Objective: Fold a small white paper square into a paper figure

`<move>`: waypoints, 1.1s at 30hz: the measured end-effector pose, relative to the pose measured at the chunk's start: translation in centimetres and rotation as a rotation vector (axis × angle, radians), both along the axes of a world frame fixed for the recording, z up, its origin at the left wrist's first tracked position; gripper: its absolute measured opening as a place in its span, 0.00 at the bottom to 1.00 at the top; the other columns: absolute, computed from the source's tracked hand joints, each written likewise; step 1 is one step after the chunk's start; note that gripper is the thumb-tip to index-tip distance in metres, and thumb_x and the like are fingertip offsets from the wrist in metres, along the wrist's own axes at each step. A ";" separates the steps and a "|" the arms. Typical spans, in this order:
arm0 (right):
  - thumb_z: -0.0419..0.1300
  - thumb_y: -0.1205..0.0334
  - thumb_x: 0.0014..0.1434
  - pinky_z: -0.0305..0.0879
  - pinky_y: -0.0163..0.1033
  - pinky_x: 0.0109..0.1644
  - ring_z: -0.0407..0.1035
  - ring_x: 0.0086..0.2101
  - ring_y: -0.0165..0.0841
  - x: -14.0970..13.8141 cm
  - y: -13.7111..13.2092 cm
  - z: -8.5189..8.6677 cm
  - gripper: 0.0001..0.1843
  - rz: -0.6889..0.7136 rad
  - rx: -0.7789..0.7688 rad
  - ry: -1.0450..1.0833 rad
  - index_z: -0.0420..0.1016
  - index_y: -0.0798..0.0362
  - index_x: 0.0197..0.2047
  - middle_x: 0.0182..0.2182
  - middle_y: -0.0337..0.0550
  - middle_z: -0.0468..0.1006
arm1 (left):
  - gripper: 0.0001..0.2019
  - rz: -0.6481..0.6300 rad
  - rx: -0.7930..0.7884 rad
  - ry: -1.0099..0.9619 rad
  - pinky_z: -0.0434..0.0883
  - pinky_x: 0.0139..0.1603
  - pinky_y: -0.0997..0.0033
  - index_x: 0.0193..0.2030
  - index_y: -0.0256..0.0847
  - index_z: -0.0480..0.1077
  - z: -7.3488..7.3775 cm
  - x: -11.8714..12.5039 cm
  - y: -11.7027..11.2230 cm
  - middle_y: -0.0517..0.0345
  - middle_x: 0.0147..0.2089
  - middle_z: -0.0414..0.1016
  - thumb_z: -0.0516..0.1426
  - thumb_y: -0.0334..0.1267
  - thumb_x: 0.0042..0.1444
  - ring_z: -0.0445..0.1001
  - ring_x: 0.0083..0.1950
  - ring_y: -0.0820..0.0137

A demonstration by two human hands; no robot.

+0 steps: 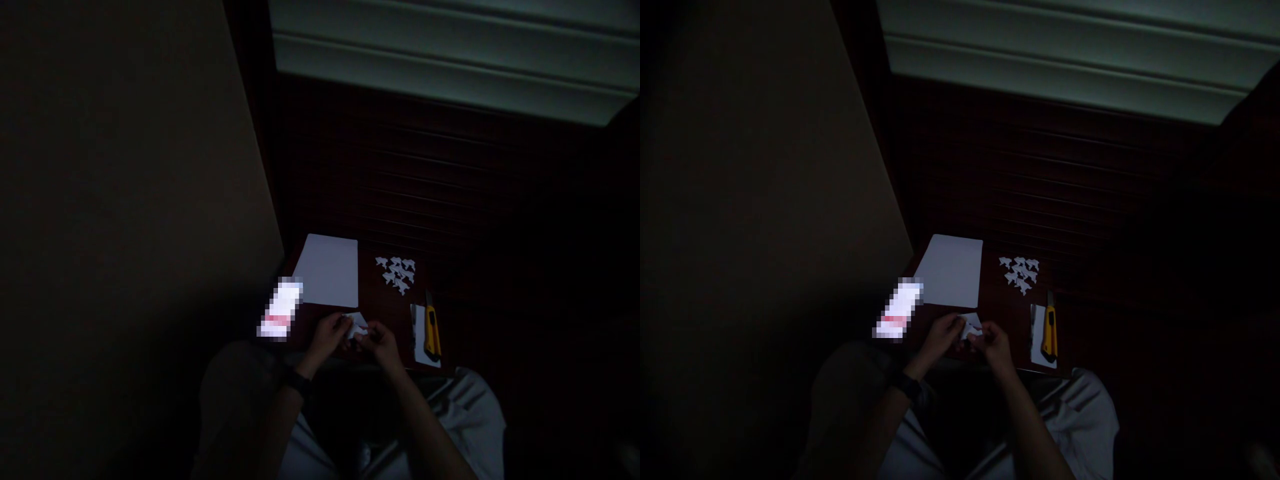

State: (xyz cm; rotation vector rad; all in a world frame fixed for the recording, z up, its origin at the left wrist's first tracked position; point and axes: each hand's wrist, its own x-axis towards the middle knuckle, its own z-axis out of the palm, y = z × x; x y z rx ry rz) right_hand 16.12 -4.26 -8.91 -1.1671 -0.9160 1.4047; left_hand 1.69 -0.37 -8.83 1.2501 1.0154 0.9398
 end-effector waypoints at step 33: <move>0.64 0.53 0.45 0.63 0.32 0.25 0.66 0.22 0.27 -0.7 -0.1 0.4 0.17 -0.003 -0.024 0.011 0.67 0.53 0.35 0.23 0.36 0.72 | 0.18 -0.039 -0.082 -0.096 0.65 0.22 0.77 0.36 0.34 0.69 1.4 -0.4 -0.2 0.56 0.28 0.73 0.55 0.49 0.48 0.70 0.23 0.74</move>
